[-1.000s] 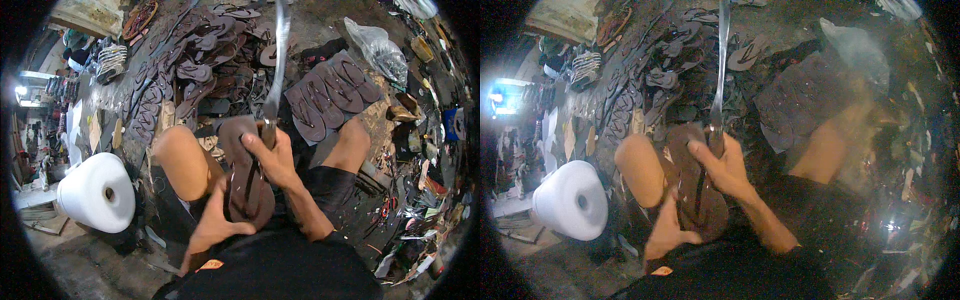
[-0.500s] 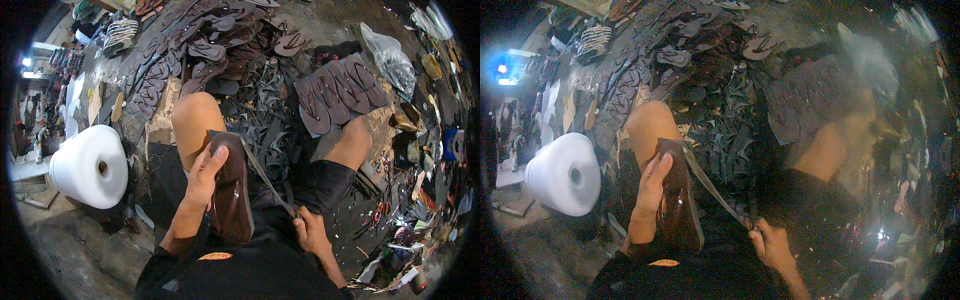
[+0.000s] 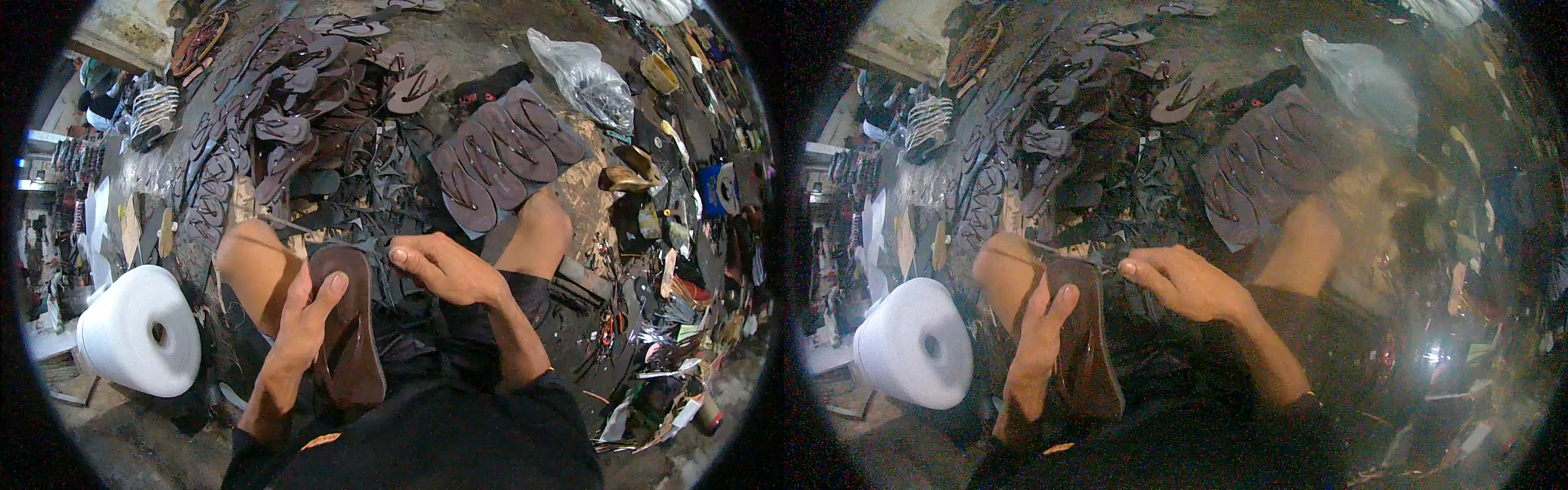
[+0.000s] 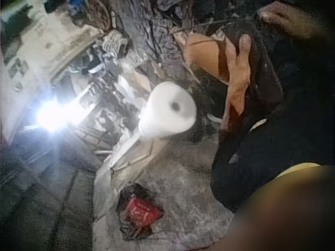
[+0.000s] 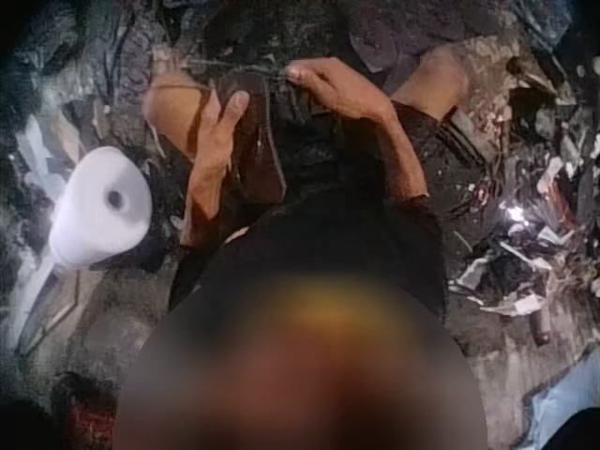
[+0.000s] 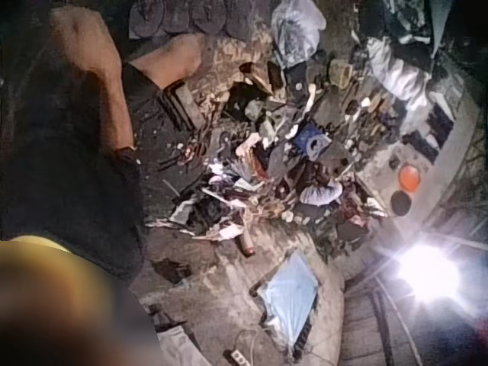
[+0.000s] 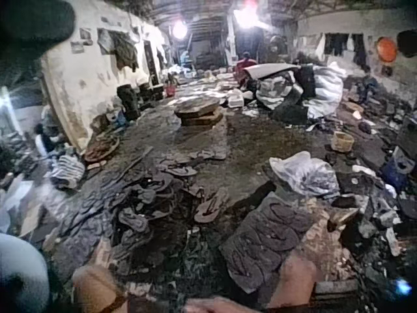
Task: The person sits on the floor and uses a curved blade to trim excess material from the edges of brown sandals. They repeatedly pick up sandals, scrape the edges, and place them back into a pile.
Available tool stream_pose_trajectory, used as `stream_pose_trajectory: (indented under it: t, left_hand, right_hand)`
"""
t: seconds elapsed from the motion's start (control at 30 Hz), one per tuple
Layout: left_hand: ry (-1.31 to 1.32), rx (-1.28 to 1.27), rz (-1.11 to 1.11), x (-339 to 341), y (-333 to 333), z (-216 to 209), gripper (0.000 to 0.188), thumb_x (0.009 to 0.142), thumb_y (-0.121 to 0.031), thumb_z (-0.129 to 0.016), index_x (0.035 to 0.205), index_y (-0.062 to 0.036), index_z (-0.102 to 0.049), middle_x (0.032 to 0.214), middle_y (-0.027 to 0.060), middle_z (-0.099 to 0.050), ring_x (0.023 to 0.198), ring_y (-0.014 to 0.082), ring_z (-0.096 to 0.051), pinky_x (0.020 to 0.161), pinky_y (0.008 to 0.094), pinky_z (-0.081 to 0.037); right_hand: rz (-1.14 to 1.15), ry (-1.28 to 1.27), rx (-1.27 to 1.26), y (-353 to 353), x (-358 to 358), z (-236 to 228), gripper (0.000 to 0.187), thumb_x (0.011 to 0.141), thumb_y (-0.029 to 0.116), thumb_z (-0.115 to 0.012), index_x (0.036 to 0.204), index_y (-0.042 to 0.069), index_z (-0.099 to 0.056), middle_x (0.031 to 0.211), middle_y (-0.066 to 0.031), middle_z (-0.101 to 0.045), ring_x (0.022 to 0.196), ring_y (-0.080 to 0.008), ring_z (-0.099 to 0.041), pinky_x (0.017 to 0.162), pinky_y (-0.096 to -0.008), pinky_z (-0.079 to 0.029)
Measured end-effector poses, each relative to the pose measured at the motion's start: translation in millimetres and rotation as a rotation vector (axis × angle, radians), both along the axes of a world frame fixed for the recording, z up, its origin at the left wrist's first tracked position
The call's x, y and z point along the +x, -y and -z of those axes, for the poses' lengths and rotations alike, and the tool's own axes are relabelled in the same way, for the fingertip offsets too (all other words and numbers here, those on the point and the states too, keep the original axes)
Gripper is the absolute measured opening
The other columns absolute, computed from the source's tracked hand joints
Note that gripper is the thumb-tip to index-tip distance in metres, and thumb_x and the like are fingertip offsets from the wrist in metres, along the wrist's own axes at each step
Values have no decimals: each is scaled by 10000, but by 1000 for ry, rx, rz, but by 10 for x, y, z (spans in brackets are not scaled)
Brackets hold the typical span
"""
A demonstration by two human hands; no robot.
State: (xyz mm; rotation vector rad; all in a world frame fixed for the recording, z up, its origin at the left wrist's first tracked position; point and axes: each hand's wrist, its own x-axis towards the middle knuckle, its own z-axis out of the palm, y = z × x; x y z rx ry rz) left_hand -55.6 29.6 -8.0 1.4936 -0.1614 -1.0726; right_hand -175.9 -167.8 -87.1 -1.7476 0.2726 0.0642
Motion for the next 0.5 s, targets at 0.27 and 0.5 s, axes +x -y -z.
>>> stream_pose_trajectory:
  t: [0.27, 0.5]
  left_hand:
    - [378, -22, 335, 19, 357, -416, 441, 921, -89, -743, 1334, -27, -602, 1243, 92, -706, 1061, 239, -692, 946, 384, -555]
    - [-467, -523, -335, -61, 291, 21, 245, 982, -106, -728, 1221, -115, -676, 1195, 63, -752, 1091, 211, -736, 920, 371, -649]
  right_hand:
    - [822, 129, 239, 89, -193, 235, 488, 1135, 442, -387, 981, 30, -598, 662, -15, -491, 537, -108, -430, 493, -284, -380]
    - [775, 226, -150, -660, -1152, 359, 424, 1134, 376, -402, 1110, 16, -625, 663, -8, -516, 531, -115, -464, 521, -273, -371]
